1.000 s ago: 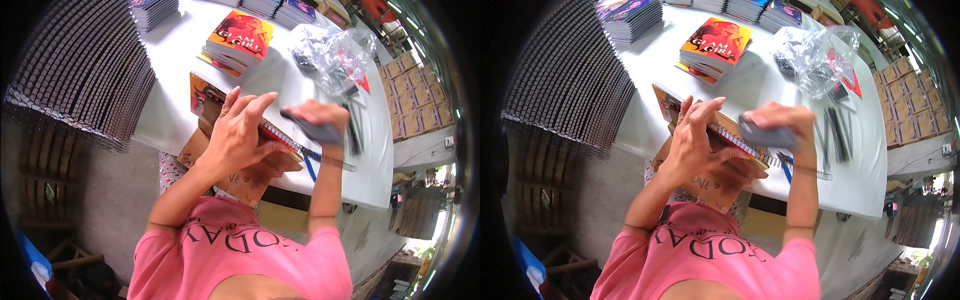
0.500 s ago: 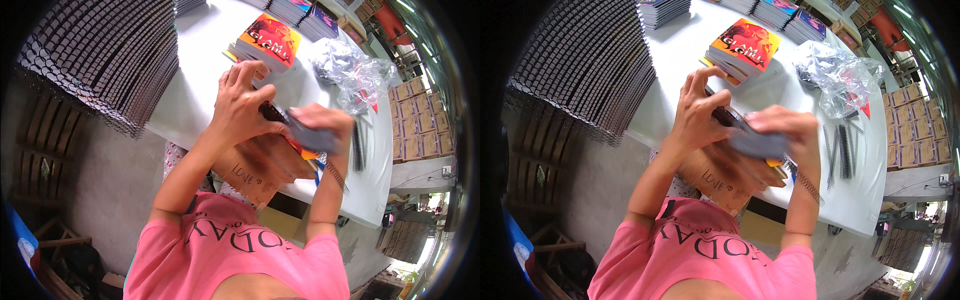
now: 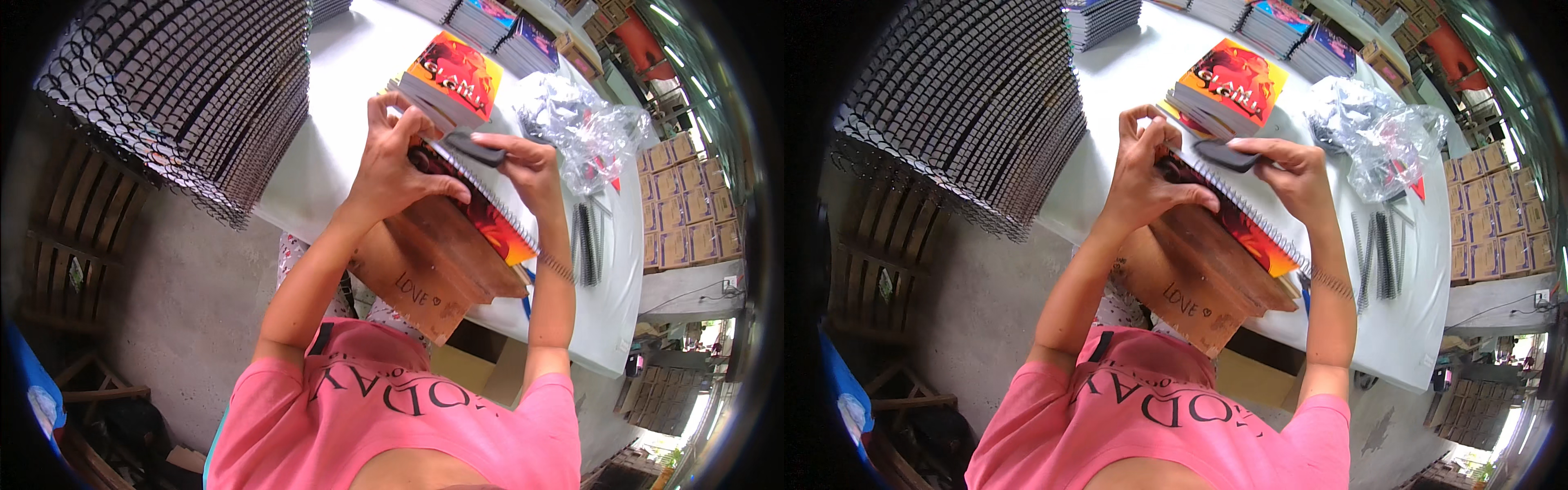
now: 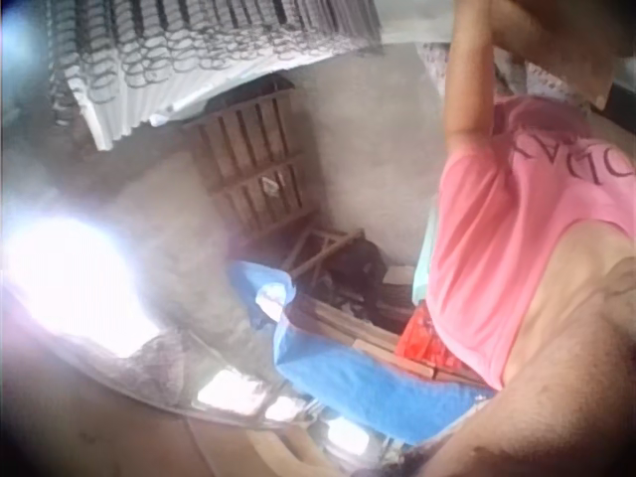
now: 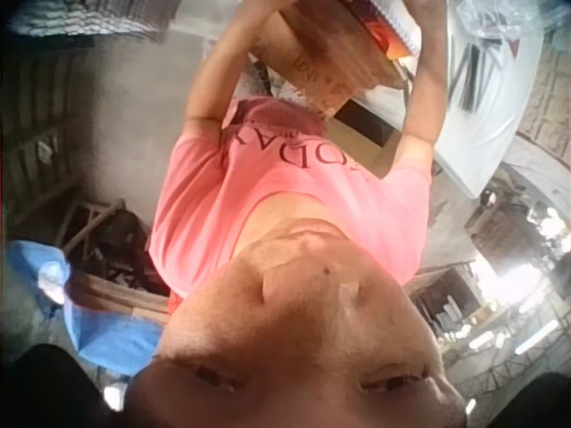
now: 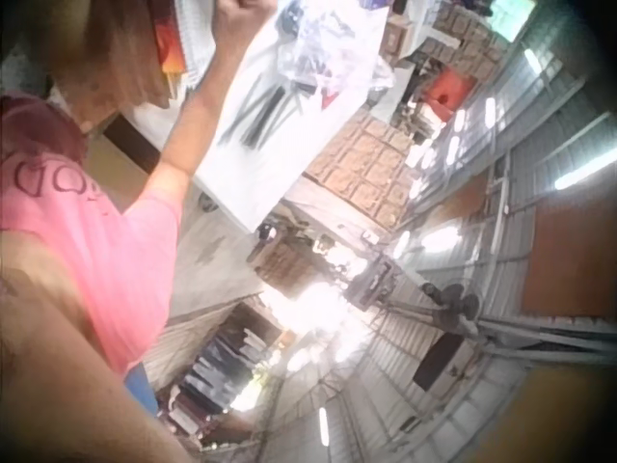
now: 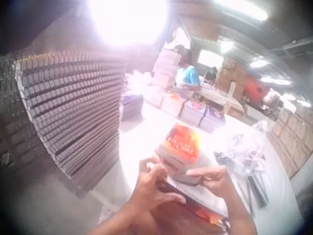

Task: The person binds notebooks by threading plastic spiral coils through pre-punched holes in the covers and pages, then trims and bends the coil ends using a pair of pliers.

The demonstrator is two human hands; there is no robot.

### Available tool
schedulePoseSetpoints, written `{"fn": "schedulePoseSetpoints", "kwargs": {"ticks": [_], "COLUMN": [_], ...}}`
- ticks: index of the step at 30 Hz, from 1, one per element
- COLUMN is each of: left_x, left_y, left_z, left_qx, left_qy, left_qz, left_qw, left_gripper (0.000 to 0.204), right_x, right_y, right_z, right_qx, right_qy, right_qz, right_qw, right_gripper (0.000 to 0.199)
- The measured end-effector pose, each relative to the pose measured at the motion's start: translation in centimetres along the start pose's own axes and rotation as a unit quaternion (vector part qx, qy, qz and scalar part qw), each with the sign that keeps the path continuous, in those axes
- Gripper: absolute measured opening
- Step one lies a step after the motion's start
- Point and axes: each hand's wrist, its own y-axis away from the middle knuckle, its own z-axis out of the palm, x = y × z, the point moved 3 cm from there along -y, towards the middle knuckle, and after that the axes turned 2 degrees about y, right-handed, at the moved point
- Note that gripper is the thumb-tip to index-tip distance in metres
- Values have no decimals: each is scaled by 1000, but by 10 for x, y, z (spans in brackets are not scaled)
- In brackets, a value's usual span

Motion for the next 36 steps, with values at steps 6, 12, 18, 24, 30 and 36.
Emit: {"fn": "schedulePoseSetpoints", "kwargs": {"ticks": [6,12,18,24,30,36], "left_x": [-14,-29,-24,-20,-17,13], "left_y": [3,2,3,6,4,-40], "left_z": [3,4,4,6,1,-34], "left_qx": [-6,-12,-35,30,-30,149], "left_qy": [46,183,170,479,287,200], "left_qz": [-11,-138,-133,-264,-240,-162], "left_qw": [999,973,976,837,927,955], "left_gripper": [63,93,86,77,25,10], "right_x": [-1,2,-11,-17,39,82], "right_y": [-9,-19,-24,-28,8,159], "right_z": [5,10,16,28,-41,-69], "right_qx": [-14,-60,-56,-53,159,152], "right_qy": [63,89,92,78,287,431], "right_qz": [12,-39,-102,-92,-36,250], "right_qw": [998,993,989,991,944,853], "right_gripper": [30,33,35,40,38,62]}}
